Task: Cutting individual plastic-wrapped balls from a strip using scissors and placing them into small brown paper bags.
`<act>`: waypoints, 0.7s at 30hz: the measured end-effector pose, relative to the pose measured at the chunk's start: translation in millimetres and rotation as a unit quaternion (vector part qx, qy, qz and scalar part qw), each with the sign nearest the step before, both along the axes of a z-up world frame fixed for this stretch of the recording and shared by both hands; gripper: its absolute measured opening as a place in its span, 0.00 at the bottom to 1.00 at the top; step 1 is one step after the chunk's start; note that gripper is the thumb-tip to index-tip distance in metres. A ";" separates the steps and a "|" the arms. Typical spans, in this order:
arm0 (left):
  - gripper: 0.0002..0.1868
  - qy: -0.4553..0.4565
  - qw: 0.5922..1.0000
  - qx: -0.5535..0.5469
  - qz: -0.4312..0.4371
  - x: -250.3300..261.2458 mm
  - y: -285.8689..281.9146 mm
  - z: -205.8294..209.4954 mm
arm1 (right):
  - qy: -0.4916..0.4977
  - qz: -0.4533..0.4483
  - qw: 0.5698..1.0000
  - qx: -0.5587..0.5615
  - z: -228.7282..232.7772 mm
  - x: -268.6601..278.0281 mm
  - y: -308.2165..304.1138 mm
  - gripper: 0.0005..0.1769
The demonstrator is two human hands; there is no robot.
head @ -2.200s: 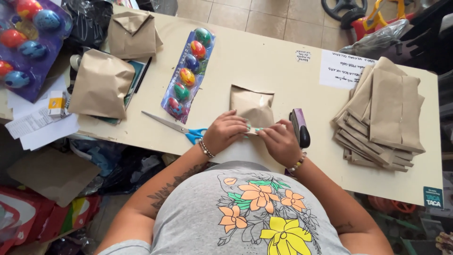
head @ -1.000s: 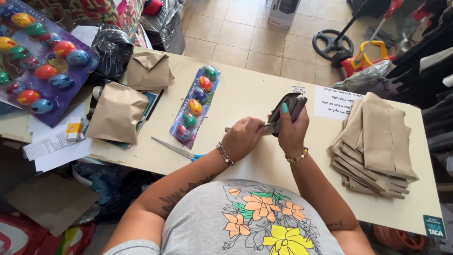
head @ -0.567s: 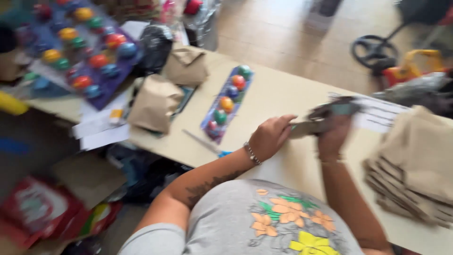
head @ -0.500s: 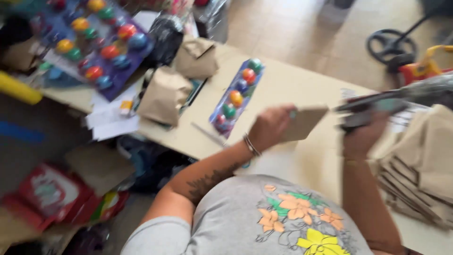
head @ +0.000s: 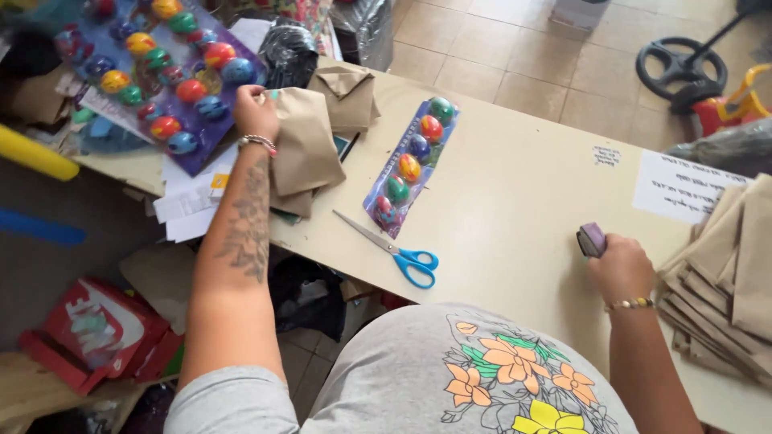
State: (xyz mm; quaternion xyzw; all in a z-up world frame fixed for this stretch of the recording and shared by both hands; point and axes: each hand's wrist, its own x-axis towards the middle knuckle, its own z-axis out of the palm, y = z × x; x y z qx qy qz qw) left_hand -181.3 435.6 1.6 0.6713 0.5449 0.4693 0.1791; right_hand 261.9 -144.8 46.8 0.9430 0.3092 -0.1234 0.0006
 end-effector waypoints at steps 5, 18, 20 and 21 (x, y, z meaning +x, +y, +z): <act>0.28 0.007 1.000 -0.005 -0.025 6.9 31.2 -10.8 | -0.080 -0.008 0.996 -0.039 -36.6 9.5 -18.6 0.15; 0.36 0.258 0.939 -0.027 -0.225 102.9 -234.2 22.7 | 0.216 0.418 0.829 0.301 -26.2 -186.7 98.2 0.21; 0.46 0.326 0.893 -0.211 -0.227 103.5 -258.5 23.0 | 0.160 0.447 0.853 0.218 -47.3 -206.3 109.8 0.23; 0.46 0.338 0.877 -0.267 -0.212 102.0 -263.6 24.1 | 0.073 0.439 0.877 0.183 -62.4 -211.6 111.7 0.21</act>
